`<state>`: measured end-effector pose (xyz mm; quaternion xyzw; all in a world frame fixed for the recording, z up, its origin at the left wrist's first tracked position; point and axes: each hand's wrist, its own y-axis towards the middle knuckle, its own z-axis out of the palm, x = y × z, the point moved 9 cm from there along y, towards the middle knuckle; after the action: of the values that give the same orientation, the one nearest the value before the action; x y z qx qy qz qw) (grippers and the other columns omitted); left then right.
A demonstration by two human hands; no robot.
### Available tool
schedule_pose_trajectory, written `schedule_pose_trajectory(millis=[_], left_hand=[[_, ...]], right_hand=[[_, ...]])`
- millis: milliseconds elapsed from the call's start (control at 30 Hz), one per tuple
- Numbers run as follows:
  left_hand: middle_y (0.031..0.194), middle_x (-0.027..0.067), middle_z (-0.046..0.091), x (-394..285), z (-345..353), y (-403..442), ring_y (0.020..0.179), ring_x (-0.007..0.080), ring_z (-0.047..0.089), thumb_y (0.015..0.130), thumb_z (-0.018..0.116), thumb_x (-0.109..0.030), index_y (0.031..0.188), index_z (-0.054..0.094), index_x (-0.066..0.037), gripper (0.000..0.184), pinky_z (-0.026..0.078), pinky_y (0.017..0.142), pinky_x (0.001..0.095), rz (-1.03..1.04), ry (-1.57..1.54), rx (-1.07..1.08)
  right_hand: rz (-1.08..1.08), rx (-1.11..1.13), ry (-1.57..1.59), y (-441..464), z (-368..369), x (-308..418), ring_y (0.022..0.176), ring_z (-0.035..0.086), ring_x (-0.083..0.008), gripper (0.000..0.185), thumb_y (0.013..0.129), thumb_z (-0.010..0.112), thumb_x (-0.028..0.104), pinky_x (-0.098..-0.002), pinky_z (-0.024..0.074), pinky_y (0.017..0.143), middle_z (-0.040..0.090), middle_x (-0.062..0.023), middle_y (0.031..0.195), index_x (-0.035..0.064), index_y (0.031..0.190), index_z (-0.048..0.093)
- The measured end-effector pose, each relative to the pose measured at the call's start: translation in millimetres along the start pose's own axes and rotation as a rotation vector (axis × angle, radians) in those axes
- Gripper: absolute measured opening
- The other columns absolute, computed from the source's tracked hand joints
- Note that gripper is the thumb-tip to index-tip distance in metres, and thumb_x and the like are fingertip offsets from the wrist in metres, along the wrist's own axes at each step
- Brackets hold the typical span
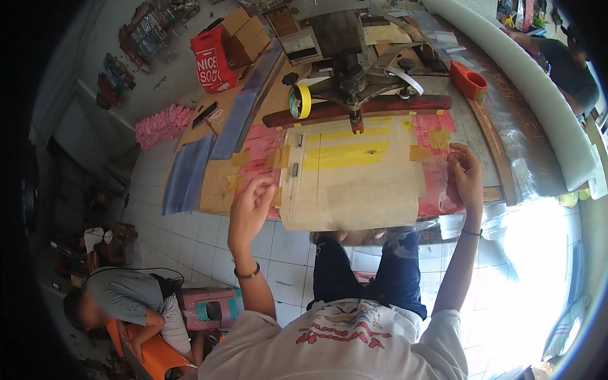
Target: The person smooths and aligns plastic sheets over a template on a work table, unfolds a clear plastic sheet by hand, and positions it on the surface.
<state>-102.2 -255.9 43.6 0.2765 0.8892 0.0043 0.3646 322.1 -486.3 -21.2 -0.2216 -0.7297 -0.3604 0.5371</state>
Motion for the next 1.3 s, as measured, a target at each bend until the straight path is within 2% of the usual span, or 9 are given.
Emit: schedule_pose_trajectory(millis=[33,133,267,433,533,700,867,1133,1300], left_hand=[[0.080,0.0113,0.065,30.0,-0.4,-19.4,0.072,0.0238,0.063,0.091,0.064,-0.023,0.102,0.064,0.000,0.025,0.048,0.065,0.0337,-0.174,-0.124,0.017],[0.078,0.0116,0.064,62.8,-8.0,-54.9,0.070,0.0223,0.062,0.090,0.066,-0.018,0.095,0.065,0.001,0.020,0.047,0.064,0.0321,-0.176,-0.038,-0.136],[0.094,0.0143,0.065,10.9,-7.5,-38.8,0.086,0.0281,0.062,0.090,0.064,-0.013,0.098,0.064,0.001,0.016,0.048,0.076,0.0361,0.191,-0.043,-0.210],[0.122,0.0216,0.058,-42.3,42.7,48.7,0.117,0.0343,0.054,0.093,0.059,-0.020,0.121,0.057,0.005,0.038,0.042,0.101,0.0395,0.512,-0.018,0.148],[0.137,0.0238,0.048,-16.4,104.5,97.5,0.129,0.0341,0.046,0.096,0.053,-0.028,0.133,0.046,0.010,0.052,0.037,0.107,0.0407,0.476,0.324,0.231],[0.142,0.0275,0.041,-19.1,131.2,114.0,0.131,0.0409,0.041,0.096,0.051,-0.032,0.130,0.044,0.013,0.056,0.034,0.109,0.0464,0.338,0.478,0.341],[0.144,0.0283,0.038,-12.1,135.7,110.5,0.134,0.0432,0.036,0.097,0.050,-0.032,0.129,0.044,0.012,0.055,0.030,0.112,0.0477,0.433,0.491,0.095],[0.153,0.0225,0.029,-20.3,70.9,69.4,0.142,0.0384,0.028,0.100,0.045,-0.030,0.141,0.037,0.005,0.055,0.024,0.117,0.0442,0.373,0.309,0.277],[0.153,0.0262,0.026,34.0,18.0,49.0,0.142,0.0388,0.026,0.101,0.043,-0.034,0.146,0.029,0.006,0.062,0.021,0.117,0.0455,0.134,0.333,-0.111]], right_hand=[[-0.001,0.005,0.009,0.5,0.3,-0.8,0.064,0.051,-0.0036,0.026,0.094,0.053,0.002,-0.0193,0.0426,0.054,0.061,-0.0006,0.086,0.0015,0.119,0.058],[-0.008,0.011,-0.008,0.7,1.1,0.6,0.064,0.051,-0.0036,0.026,0.093,0.053,0.001,-0.0196,0.0424,0.055,0.061,0.0001,0.086,0.0011,0.119,0.058],[-0.040,0.020,-0.054,0.5,1.1,-0.1,0.066,0.051,-0.0043,0.026,0.093,0.053,0.002,-0.0199,0.0423,0.058,0.061,0.0003,0.085,0.0007,0.119,0.058],[-0.040,0.021,-0.060,-0.4,-1.5,1.3,0.068,0.052,-0.0049,0.027,0.093,0.054,0.003,-0.0209,0.0427,0.059,0.061,-0.0003,0.085,0.0019,0.120,0.058],[-0.042,0.010,-0.066,-1.8,-0.2,-0.5,0.069,0.053,-0.0050,0.027,0.093,0.055,0.004,-0.0212,0.0437,0.060,0.062,-0.0009,0.086,0.0022,0.120,0.058],[-0.021,-0.028,-0.043,-0.7,-3.2,2.6,0.065,0.053,-0.0044,0.026,0.093,0.055,0.004,-0.0211,0.0429,0.056,0.062,-0.0005,0.084,0.0017,0.119,0.058],[0.007,0.014,-0.006,1.3,-0.7,-0.8,0.061,0.050,-0.0041,0.026,0.094,0.054,0.002,-0.0205,0.0412,0.053,0.061,-0.0003,0.083,0.0005,0.119,0.058],[0.009,0.008,0.013,0.0,-1.6,-0.3,0.062,0.049,-0.0024,0.025,0.096,0.054,0.004,-0.0181,0.0380,0.052,0.060,0.0002,0.086,0.0010,0.120,0.056],[0.015,0.003,-0.027,2.5,-2.3,-2.8,0.062,0.048,-0.0014,0.024,0.097,0.054,0.006,-0.0167,0.0369,0.052,0.060,0.0010,0.087,0.0016,0.121,0.056]])
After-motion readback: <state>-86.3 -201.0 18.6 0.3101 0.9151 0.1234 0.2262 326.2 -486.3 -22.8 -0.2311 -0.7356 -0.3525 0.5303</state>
